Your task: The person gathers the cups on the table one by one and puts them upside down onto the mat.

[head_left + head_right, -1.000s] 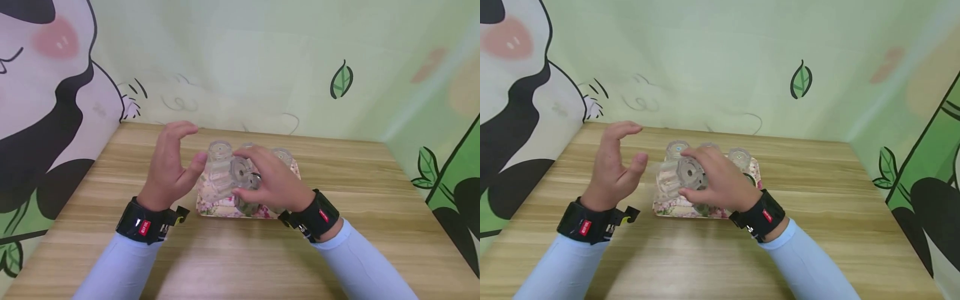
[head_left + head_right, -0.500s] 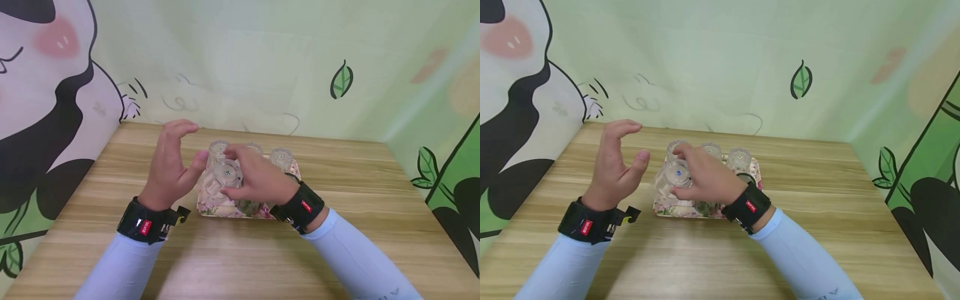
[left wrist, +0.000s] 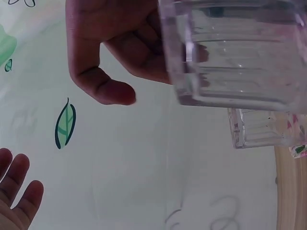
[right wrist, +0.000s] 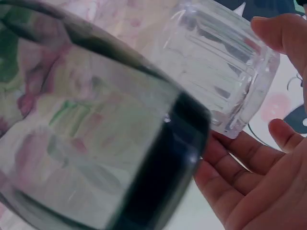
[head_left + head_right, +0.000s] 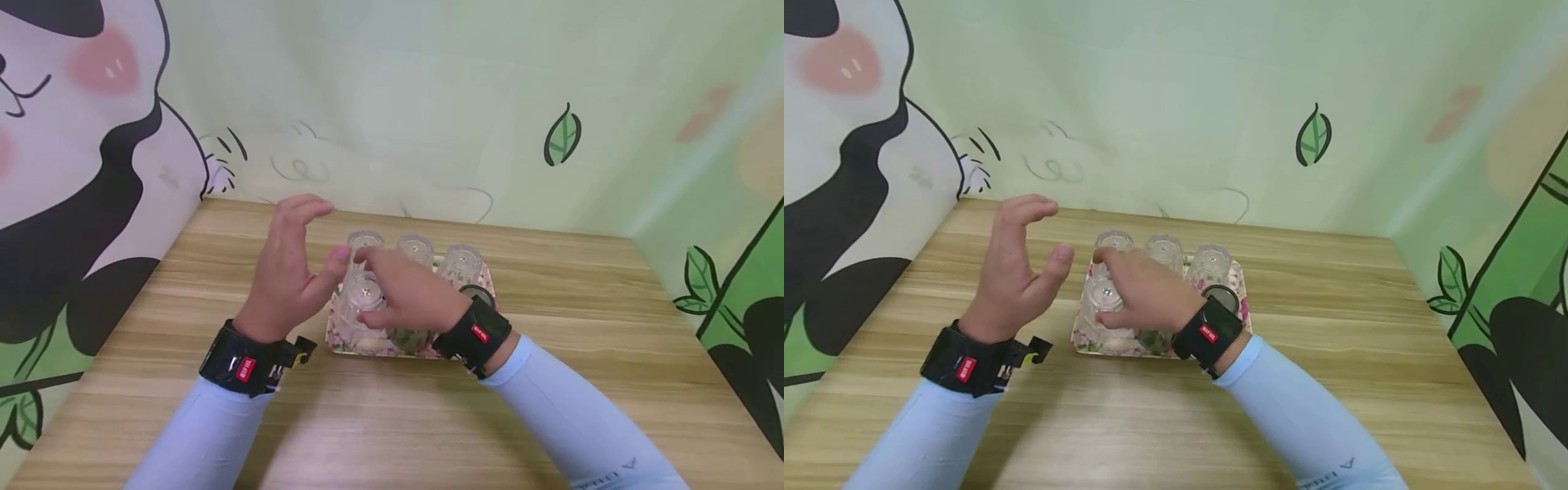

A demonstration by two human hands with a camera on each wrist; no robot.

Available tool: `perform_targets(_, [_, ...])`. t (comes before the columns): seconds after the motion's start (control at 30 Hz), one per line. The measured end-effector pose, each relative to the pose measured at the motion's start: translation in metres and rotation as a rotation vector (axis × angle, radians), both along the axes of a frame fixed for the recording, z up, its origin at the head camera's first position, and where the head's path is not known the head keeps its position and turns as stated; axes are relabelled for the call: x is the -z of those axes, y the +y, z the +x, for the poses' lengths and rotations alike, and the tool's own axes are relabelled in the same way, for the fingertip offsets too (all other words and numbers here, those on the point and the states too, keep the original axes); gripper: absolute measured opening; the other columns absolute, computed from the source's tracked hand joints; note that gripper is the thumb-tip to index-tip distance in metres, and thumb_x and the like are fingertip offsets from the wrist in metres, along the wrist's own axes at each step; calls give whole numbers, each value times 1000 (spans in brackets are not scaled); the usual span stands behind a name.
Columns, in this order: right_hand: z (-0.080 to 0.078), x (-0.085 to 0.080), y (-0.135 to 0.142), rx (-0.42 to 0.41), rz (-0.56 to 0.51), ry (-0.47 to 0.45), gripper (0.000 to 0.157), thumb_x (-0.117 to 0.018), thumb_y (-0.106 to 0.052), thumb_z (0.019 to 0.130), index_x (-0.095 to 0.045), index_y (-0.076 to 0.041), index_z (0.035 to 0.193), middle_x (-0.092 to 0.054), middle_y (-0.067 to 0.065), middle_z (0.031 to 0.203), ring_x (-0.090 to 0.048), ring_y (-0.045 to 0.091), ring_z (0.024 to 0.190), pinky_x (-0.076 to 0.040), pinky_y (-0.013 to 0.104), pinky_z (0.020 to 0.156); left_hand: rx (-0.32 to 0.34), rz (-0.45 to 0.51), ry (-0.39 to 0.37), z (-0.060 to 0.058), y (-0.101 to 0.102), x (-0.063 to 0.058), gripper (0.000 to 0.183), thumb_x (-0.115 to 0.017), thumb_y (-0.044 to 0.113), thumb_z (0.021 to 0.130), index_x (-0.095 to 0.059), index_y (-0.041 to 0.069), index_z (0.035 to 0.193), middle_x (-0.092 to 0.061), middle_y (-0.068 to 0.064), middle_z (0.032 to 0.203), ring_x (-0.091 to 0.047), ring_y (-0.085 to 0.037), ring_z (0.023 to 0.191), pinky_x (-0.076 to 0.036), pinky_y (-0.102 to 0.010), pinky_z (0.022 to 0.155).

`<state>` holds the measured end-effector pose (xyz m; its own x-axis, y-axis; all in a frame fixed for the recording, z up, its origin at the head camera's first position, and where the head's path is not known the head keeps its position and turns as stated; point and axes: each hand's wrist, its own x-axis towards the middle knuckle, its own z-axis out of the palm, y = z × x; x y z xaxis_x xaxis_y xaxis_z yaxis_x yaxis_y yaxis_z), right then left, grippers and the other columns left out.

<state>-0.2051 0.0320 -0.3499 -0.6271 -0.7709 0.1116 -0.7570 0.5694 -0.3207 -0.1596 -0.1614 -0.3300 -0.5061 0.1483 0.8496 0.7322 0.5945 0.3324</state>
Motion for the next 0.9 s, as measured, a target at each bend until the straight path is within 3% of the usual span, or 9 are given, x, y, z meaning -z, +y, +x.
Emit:
perform_targets(0.2, [1,9,-6,-21,74,-5,85,-77,-43,84,-34,-9,149,-65,12,134,-62,22,118,-57,43,105,-5,-9,3,-1,2,2,60,-44,45,100,-43,-6,130,-51,-31,124,-48,-39,121,-46,-59,102])
perform_targets(0.53, [-2,13,-6,-2,133,16,83,-73,-45,88,-31,-10,150,-64,12,136,-63,23,118,-57,43,105,-17,-34,-2,-3,3,1,63,-41,50,102,-43,-6,131,-51,-30,125,-47,-39,121,-46,-59,102])
perform_targets(0.77, [-4,13,-6,-3,142,7,85,-72,-45,90,-28,-8,153,-64,12,136,-61,23,121,-55,43,108,-19,-65,-35,-3,3,1,56,-54,29,91,-44,-7,133,-52,-30,128,-48,-39,123,-46,-59,105])
perform_targets(0.9, [-4,16,-5,-5,160,6,90,-70,-47,91,-22,-10,157,-65,11,132,-62,22,116,-56,44,105,-15,-75,-60,-3,3,3,57,-57,26,90,-47,-7,136,-54,-29,131,-49,-39,126,-45,-59,108])
